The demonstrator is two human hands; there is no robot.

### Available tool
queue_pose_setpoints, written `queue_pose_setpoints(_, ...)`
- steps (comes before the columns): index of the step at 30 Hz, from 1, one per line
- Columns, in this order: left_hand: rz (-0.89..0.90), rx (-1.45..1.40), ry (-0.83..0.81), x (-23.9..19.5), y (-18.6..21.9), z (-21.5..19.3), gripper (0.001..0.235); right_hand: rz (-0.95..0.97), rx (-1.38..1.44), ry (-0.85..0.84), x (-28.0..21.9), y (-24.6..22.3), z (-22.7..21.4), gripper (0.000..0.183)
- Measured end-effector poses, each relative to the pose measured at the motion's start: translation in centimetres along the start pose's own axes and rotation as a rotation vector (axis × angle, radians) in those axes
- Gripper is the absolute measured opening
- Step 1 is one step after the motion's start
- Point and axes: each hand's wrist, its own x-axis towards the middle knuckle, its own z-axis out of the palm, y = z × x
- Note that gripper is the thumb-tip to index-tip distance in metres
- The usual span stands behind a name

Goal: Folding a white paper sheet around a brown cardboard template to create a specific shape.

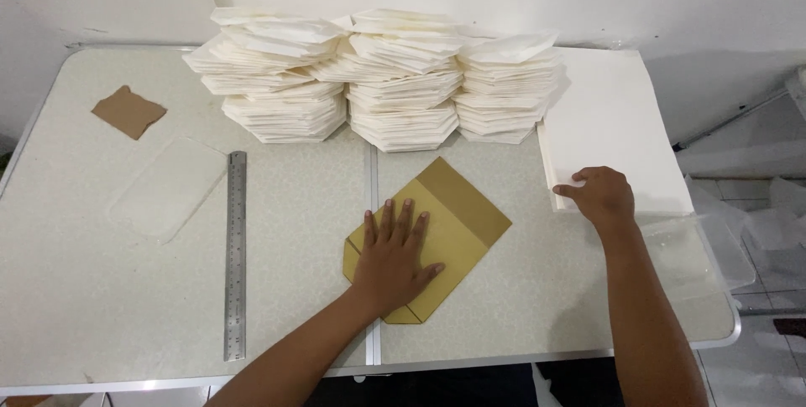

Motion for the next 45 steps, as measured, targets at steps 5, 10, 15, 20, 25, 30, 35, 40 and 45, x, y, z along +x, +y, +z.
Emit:
queue_pose_setpoints(5,0.007,-0.021,0.016,-0.1,0.0,-0.1,0.08,-0.034,-0.012,0.0,-0.3,-0.2,-0.5,0.048)
queue_pose_setpoints(10,0.011,-0.025,0.016,0.0,0.0,0.1,0.08,-0.019,0.001,0.013,-0.9,-0.1,-0.4,0.047)
queue_pose_setpoints(15,0.004,-0.028,-0.012,-0.2,0.1,-0.5,0.081,-0.036,-0.001,0.007,-0.3,0.7,0.1,0.049)
queue_pose_setpoints(20,0.005,-0.023,0.016,-0.1,0.0,-0.1,0.079,-0.067,-0.079,-0.062,-1.9,-0.8,-1.6,0.06)
queue_pose_setpoints(25,0.012,0.01,-0.004,-0.1,0.1,-0.2,0.079,-0.14,-0.206,-0.116,-0.8,1.0,-0.1,0.078)
queue_pose_setpoints(30,0.018,0.022,0.037,0.2,-0.3,0.5,0.079,-0.288,-0.257,-0.161,0.1,2.2,0.1,0.071)
queue_pose_setpoints(35,0.025,0.04,0.039,0.1,-0.3,0.6,0.08,-0.288,-0.245,-0.183,-0.6,2.1,-1.8,0.065)
queue_pose_setpoints(40,0.031,0.042,0.063,0.2,-0.3,0.7,0.079,-0.327,-0.341,-0.153,0.2,2.6,-1.6,0.059)
queue_pose_setpoints(45,0.017,0.035,0.03,0.3,-0.2,0.5,0.08,-0.326,-0.396,-0.15,0.2,3.0,-1.8,0.057)
